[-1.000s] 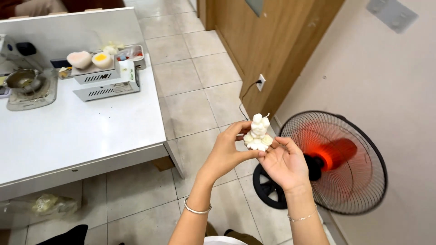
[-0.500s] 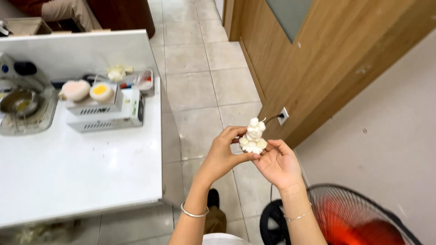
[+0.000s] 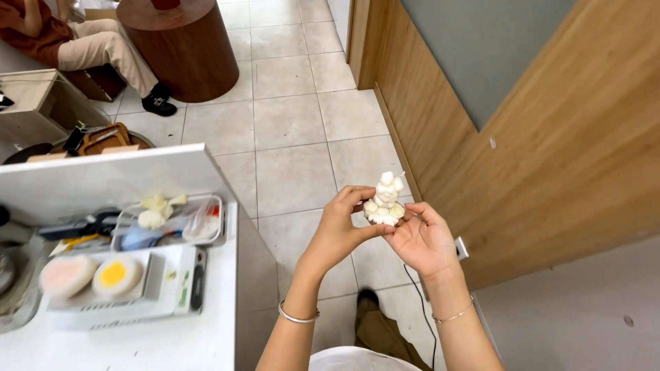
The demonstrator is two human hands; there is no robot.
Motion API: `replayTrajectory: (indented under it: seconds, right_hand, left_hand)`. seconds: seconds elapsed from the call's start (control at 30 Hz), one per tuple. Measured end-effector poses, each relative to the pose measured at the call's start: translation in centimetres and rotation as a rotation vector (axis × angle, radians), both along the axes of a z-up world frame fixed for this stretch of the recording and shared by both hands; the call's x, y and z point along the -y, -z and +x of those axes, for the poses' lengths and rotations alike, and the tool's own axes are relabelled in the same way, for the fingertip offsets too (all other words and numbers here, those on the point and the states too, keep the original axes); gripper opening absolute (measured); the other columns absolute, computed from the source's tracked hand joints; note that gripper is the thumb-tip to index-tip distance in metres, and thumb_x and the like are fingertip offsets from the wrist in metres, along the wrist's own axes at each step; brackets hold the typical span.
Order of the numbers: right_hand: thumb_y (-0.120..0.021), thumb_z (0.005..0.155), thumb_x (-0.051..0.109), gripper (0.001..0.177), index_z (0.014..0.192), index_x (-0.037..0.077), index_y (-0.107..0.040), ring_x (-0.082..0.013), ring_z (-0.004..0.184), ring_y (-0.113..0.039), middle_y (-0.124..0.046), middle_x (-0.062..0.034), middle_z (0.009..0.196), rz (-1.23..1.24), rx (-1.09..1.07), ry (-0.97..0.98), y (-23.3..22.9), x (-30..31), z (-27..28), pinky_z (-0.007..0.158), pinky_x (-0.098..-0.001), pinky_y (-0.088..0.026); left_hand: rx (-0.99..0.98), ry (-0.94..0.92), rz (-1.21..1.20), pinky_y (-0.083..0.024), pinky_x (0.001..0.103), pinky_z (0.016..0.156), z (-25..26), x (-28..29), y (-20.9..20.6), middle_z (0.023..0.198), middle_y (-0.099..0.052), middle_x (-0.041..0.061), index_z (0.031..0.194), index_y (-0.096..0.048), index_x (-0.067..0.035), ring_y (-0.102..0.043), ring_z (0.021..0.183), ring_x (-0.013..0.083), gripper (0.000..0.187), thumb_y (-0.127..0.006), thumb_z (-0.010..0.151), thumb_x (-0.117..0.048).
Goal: The recorder takes various decorative candles from a storage shelf and places them on a glass display shelf.
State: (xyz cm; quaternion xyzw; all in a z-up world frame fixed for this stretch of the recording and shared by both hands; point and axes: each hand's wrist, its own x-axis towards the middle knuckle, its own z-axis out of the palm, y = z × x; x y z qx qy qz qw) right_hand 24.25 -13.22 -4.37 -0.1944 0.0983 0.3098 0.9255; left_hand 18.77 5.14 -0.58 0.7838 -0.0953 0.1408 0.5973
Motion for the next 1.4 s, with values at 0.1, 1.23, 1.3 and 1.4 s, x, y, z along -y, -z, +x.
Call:
replayTrajectory:
  seconds: [0.1, 1.23, 1.3, 1.4]
  right_hand:
    - [-0.049, 0.096, 0.015, 0.042, 0.132, -0.008, -0.053, -0.0291, 0.114, -0.059, -0.061, -0.0187, 0.131, 0.006, -0.011, -0.036, 0.9, -1.3, 8.0, 0.081, -0.0364, -0.049]
    - [-0.049, 0.096, 0.009, 0.037, 0.131, -0.002, -0.055, -0.0269, 0.111, -0.062, -0.063, -0.0155, 0.127, -0.050, 0.152, -0.024, -1.5, -34.1, 83.3, 0.078, -0.0344, -0.052]
    - [-0.050, 0.095, 0.009, 0.038, 0.131, -0.002, -0.056, -0.0264, 0.110, -0.062, -0.063, -0.0153, 0.126, -0.066, 0.145, -0.013, -1.7, -36.0, 87.4, 0.078, -0.0342, -0.052]
    - [-0.051, 0.094, 0.009, 0.038, 0.130, -0.002, -0.056, -0.0256, 0.109, -0.062, -0.064, -0.0150, 0.126, -0.085, 0.140, -0.014, -1.0, -38.1, 93.9, 0.077, -0.0342, -0.052]
  left_hand:
    - [0.021, -0.024, 0.008, -0.059, 0.034, 0.095, 7.2, -1.3, 0.7, 0.124, -0.067, 0.009, 0.123, -0.068, -0.001, -0.069, 0.110, 0.0219, 0.061, -0.092, 0.071, -0.021]
    - [0.015, -0.016, 0.025, -0.060, 0.035, 0.095, 83.8, -33.7, -1.4, 0.114, -0.071, 0.010, 0.115, -0.068, -0.002, -0.072, 0.105, 0.0234, 0.055, -0.093, 0.069, -0.018]
    - [0.011, -0.008, 0.011, -0.060, 0.035, 0.095, 88.1, -35.7, -1.5, 0.115, -0.071, 0.010, 0.114, -0.068, -0.002, -0.072, 0.105, 0.0235, 0.055, -0.093, 0.068, -0.018]
    - [-0.007, -0.006, -0.003, -0.060, 0.035, 0.094, 94.4, -38.0, -0.9, 0.116, -0.071, 0.010, 0.114, -0.069, -0.002, -0.071, 0.105, 0.0234, 0.057, -0.094, 0.066, -0.019]
